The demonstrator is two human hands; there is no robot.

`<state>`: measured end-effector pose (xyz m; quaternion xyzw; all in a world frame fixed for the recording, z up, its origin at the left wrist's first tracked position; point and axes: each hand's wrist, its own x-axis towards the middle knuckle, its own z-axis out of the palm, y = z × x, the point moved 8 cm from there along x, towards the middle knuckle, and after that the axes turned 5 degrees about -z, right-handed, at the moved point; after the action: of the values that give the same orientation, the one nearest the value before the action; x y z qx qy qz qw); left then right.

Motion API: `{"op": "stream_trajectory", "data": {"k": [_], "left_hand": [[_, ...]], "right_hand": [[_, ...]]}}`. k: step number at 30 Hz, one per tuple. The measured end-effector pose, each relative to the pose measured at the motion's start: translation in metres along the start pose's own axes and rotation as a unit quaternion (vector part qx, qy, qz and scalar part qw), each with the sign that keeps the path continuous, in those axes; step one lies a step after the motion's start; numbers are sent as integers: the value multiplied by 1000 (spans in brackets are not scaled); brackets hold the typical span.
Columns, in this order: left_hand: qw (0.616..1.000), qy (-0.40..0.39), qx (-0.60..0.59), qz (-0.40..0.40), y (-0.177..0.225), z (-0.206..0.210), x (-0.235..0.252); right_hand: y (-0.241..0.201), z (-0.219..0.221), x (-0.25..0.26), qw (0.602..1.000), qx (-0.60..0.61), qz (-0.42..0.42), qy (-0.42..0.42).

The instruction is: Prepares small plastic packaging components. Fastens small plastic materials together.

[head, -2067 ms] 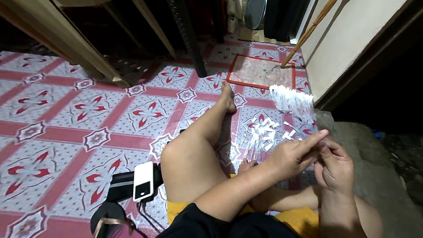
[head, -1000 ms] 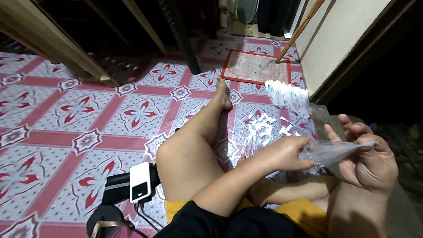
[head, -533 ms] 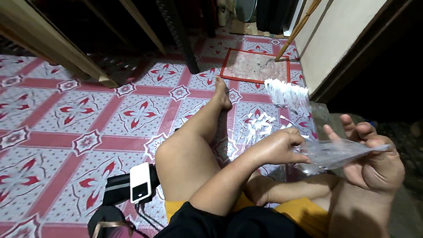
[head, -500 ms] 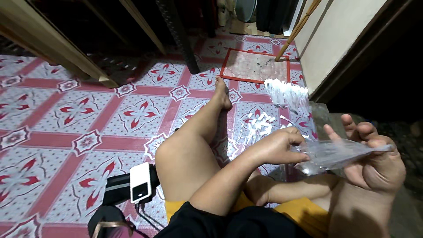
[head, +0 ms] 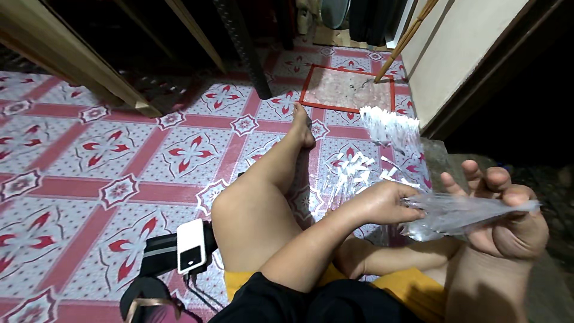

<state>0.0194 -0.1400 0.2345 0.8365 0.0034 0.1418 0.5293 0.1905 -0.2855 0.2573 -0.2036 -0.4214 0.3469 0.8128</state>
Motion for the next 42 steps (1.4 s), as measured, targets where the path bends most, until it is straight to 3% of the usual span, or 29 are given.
{"op": "stream_trajectory", "data": {"k": [4,7,11,19,24,29,35,42], "left_hand": [[999,28,14,-10,2,-9,-3],[998,-20,-32,-51,3,-1,-4],[997,-62,11,-50,12,9,-5],[997,-44,38,-43,-2,6,-6],[999,1,45,4,2,-6,-2],[997,-29,-53,-58,-5,-5,-5],[999,-18,-38,-23,-3,15,0],[997,-37,-63,-26,-8,6,-1]], "right_hand": [[-4,-15,-5,1000,-4,-1,-3],[-2,-12,-4,1000,-14,-12,1],[1,4,5,1000,-14,-17,-1],[3,5,3,1000,-7,-16,-3],[2,-5,-3,1000,-21,-18,-1],[-1,1,1,999,-29,-21,-7],[2,14,5,998,-52,-30,-3],[2,11,2,998,-55,-25,-6]]}}
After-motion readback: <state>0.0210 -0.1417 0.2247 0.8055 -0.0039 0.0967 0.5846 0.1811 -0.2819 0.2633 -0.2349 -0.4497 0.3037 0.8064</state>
